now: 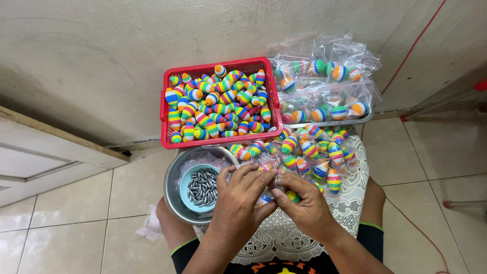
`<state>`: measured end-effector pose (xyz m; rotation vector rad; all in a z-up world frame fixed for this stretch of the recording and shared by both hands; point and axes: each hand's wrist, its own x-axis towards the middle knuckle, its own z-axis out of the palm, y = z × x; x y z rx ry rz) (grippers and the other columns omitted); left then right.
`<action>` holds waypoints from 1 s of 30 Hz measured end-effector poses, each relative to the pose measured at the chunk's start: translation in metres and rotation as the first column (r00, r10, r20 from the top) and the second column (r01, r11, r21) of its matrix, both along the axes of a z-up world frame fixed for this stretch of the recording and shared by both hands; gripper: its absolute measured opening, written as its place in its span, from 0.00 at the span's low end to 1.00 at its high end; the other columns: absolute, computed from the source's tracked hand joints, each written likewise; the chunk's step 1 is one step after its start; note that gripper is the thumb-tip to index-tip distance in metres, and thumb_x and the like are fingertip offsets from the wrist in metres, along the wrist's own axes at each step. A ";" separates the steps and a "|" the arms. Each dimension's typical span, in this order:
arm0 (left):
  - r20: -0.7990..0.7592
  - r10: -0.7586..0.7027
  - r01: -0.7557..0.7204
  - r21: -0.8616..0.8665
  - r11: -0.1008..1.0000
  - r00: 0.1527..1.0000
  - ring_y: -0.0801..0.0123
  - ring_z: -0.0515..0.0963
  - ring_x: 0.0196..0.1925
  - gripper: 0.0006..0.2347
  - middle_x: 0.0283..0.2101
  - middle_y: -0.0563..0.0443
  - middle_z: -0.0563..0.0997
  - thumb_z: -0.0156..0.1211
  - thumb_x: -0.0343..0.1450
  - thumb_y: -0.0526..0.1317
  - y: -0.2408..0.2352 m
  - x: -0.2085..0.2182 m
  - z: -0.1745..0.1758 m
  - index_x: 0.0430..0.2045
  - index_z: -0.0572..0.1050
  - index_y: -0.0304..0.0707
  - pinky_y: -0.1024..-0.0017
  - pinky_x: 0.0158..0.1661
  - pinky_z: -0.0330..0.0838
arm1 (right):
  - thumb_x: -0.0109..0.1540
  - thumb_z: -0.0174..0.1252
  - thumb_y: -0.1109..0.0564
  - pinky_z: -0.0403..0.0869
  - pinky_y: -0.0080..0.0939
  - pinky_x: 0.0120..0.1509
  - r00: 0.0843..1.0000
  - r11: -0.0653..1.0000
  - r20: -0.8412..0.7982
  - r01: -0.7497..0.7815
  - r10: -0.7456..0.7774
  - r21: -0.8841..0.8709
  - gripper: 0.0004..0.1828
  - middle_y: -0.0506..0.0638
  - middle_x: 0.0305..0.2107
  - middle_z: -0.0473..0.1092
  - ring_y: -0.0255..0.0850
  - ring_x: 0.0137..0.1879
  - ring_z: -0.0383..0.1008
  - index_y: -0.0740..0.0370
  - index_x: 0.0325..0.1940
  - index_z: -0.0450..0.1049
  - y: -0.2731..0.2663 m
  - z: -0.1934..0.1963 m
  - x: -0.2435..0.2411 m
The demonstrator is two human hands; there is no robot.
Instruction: The person sits on the floor and repeatedly picks up small, colorful, striped toys from a red basket. They place each toy into a clear plastic bag, add a small metal clip from a bowl, and seal the bag before setting it aside.
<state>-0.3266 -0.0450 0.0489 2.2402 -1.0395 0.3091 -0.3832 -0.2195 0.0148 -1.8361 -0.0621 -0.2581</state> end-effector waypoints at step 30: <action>-0.012 0.010 -0.011 -0.063 0.998 1.000 0.62 0.80 0.53 0.19 0.45 0.56 0.83 0.71 0.67 0.47 0.005 0.005 0.007 0.49 0.76 0.45 0.47 0.61 0.56 | 0.63 0.59 0.57 0.77 0.33 0.40 0.987 0.989 -0.124 -0.085 0.100 0.121 0.15 0.45 0.36 0.79 0.31 0.38 0.75 0.57 0.55 0.76 0.001 0.002 -0.022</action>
